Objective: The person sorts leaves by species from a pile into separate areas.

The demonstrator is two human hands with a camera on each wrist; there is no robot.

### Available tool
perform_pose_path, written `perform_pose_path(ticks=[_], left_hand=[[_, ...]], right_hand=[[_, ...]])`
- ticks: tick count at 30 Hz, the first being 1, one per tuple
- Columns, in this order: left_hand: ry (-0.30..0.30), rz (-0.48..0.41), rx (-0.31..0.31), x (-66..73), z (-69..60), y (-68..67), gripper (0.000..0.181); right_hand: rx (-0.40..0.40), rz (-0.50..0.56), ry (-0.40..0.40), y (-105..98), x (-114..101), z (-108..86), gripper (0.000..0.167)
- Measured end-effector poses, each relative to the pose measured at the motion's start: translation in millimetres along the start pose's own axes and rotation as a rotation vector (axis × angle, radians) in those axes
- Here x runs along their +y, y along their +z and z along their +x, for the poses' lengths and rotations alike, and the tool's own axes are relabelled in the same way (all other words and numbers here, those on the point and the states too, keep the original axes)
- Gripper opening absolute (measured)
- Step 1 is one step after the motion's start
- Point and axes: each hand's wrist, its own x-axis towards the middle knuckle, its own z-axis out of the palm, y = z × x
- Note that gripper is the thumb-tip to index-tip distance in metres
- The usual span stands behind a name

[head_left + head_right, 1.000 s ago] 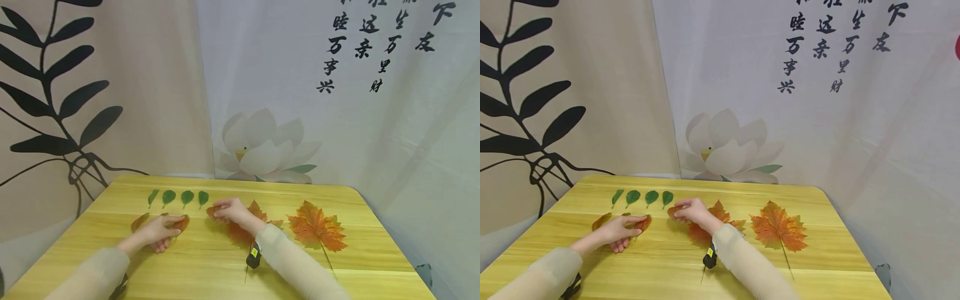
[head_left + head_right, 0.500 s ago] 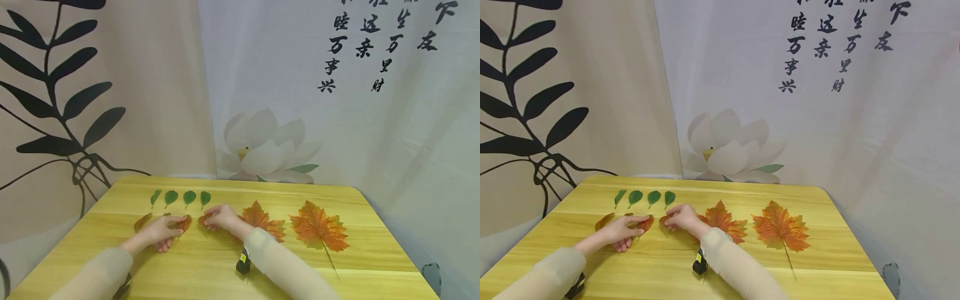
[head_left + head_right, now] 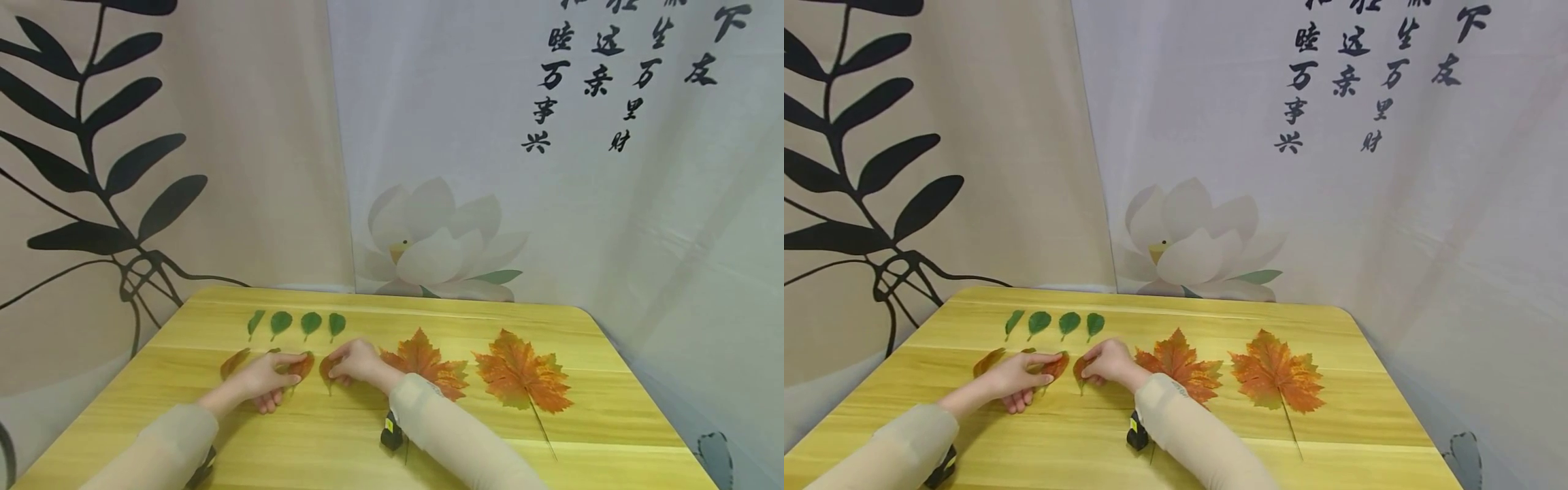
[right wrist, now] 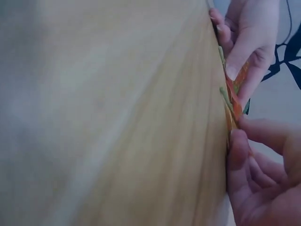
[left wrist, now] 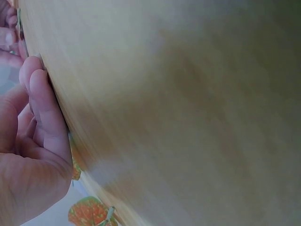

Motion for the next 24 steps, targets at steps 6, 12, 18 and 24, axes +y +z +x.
perform_pose_path(ticks=[6,12,18,24], left_hand=[[-0.011,0.001,0.005,1.2,-1.7,0.9,0.059],[-0.028,-0.013,0.004,5.1,-3.6,-0.1,0.059],[-0.007,-0.048,-0.039,15.7,-6.3,-10.1,0.059],[0.027,-0.001,0.003,32.7,-9.3,-24.2,0.056]], right_hand=[[0.007,-0.202,-0.051,-1,-5,-1.5,0.028],[0.006,-0.293,-0.083,-3,-9,-2.6,0.025],[-0.036,-0.227,-0.027,-9,-10,0.1,0.028],[-0.093,-0.129,-0.040,-23,-15,-1.5,0.036]])
